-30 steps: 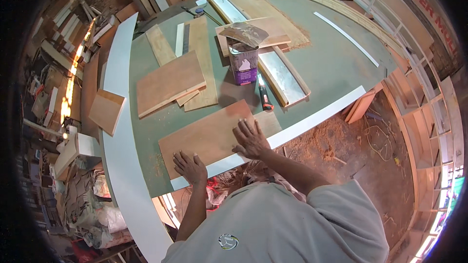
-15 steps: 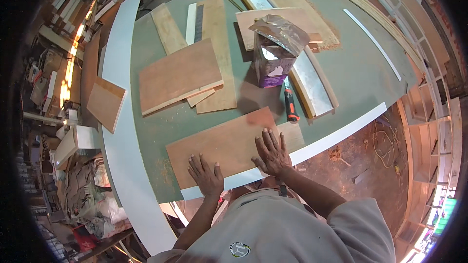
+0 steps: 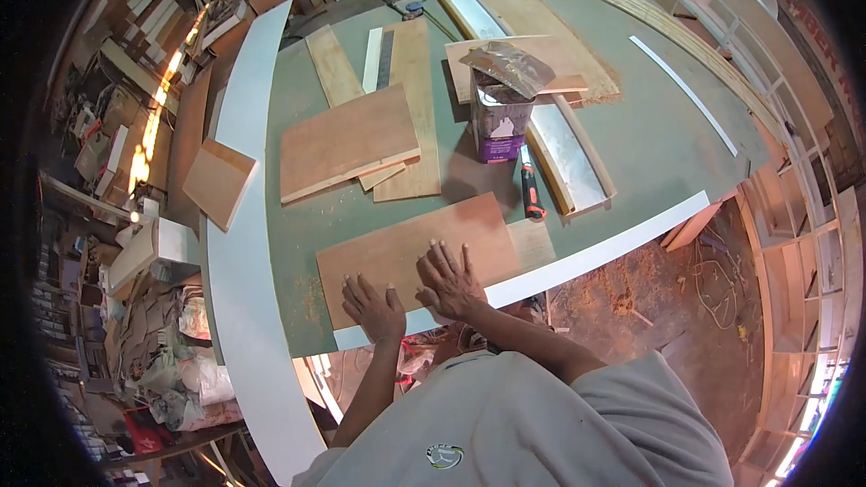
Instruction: The person applies edge banding to wooden boards by pressing edge strips along the board edges by hand and trimming the excess strip using a utility knife.
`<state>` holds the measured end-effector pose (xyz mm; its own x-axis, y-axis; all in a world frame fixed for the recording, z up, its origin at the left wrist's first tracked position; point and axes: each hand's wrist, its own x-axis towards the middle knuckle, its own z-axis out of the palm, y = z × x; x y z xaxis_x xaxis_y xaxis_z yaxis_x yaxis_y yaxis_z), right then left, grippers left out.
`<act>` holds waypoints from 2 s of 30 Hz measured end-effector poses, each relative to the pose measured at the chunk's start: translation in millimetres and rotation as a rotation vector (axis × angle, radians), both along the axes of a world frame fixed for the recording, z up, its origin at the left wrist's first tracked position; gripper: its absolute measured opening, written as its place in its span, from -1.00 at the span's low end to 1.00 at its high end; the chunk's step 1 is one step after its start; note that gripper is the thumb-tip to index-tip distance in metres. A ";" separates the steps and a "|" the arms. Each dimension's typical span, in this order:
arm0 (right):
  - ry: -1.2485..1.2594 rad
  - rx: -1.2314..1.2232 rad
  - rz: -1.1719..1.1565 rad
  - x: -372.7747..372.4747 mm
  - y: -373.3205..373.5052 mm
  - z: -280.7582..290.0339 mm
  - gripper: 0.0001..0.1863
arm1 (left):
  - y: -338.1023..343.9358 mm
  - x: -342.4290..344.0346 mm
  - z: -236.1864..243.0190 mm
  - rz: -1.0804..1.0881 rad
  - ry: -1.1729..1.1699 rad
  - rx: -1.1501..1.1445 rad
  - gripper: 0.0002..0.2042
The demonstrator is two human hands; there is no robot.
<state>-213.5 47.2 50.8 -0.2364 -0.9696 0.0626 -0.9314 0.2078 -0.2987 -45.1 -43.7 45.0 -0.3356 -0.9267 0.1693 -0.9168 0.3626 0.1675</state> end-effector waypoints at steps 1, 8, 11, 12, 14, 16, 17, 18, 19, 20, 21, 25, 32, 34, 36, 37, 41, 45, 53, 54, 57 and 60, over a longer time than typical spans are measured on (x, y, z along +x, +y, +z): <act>0.006 -0.008 -0.008 1.2 2.0 -0.8 -0.23 | -3.4 9.9 -2.5 -0.008 0.006 -0.008 -0.29; -0.077 0.029 -0.015 -1.3 2.3 2.3 -0.23 | -37.5 58.7 -3.7 0.260 -0.054 0.053 -0.25; -0.070 0.075 -0.020 1.4 -0.7 4.6 -0.20 | -39.4 59.3 0.8 0.246 -0.030 0.084 -0.21; -0.065 0.084 -0.016 2.5 -1.5 4.0 -0.18 | -39.7 59.6 -0.8 0.250 -0.029 0.066 -0.21; -0.059 0.075 -0.021 1.7 -7.5 3.7 -0.18 | -40.0 58.6 1.7 0.257 -0.040 0.060 -0.21; -0.052 0.056 -0.021 4.4 -6.3 8.7 -0.20 | -39.1 59.1 1.2 0.246 -0.044 0.049 -0.22; -0.049 0.054 -0.024 3.9 -6.4 9.2 -0.20 | -39.5 56.1 1.0 0.235 -0.039 0.029 -0.23; -0.055 0.065 -0.017 4.8 -6.6 9.0 -0.22 | -40.2 53.8 2.1 0.232 -0.035 0.025 -0.23; -0.061 0.075 -0.011 5.9 -6.6 9.4 -0.24 | -41.2 52.1 4.1 0.225 -0.049 -0.026 -0.27; -0.057 0.069 -0.017 6.5 -5.4 8.9 -0.24 | -39.8 51.7 4.8 0.217 -0.062 -0.075 -0.31; -0.029 0.059 -0.022 7.3 -4.8 8.3 -0.26 | -37.8 51.9 3.5 0.209 -0.057 -0.081 -0.31; -0.098 0.064 0.072 46.0 -22.7 -1.6 -0.31 | -38.7 48.9 -6.1 0.238 -0.043 -0.131 -0.34; -0.015 -0.044 0.055 13.7 -1.8 -4.1 -0.29 | -45.4 93.9 -24.2 0.245 -0.095 -0.087 -0.36; 0.004 0.079 -0.099 -23.5 22.3 -5.7 -0.27 | -46.9 94.8 -20.5 0.195 -0.094 -0.059 -0.34; 0.028 0.071 -0.220 -51.7 40.8 5.6 -0.24 | -47.6 89.1 -5.7 0.124 -0.022 0.001 -0.29; 0.039 0.063 -0.268 -57.8 42.7 9.5 -0.23 | -49.0 90.9 -14.7 0.113 -0.024 0.013 -0.29; -0.028 0.067 -0.235 -58.2 38.7 15.2 -0.20 | -45.7 97.7 -24.0 0.220 -0.028 -0.027 -0.25; -0.015 0.082 -0.225 -60.9 36.9 17.2 -0.18 | -48.1 87.0 -17.1 0.210 -0.098 -0.063 -0.22; 0.036 -0.103 -0.151 -66.9 64.5 -5.9 -0.15 | -28.1 87.9 -13.2 0.115 0.006 -0.098 -0.21; -0.030 -0.106 -0.131 -69.0 76.3 -2.4 -0.12 | -21.6 85.5 -13.3 0.063 0.013 -0.072 -0.18; -0.098 -0.075 -0.082 -84.5 124.8 16.9 -0.08 | 22.2 78.3 -11.3 -0.417 0.143 -0.010 -0.08; -0.058 0.045 -0.017 -113.5 168.1 26.1 -0.03 | 68.1 53.9 2.7 -0.662 0.043 0.171 -0.01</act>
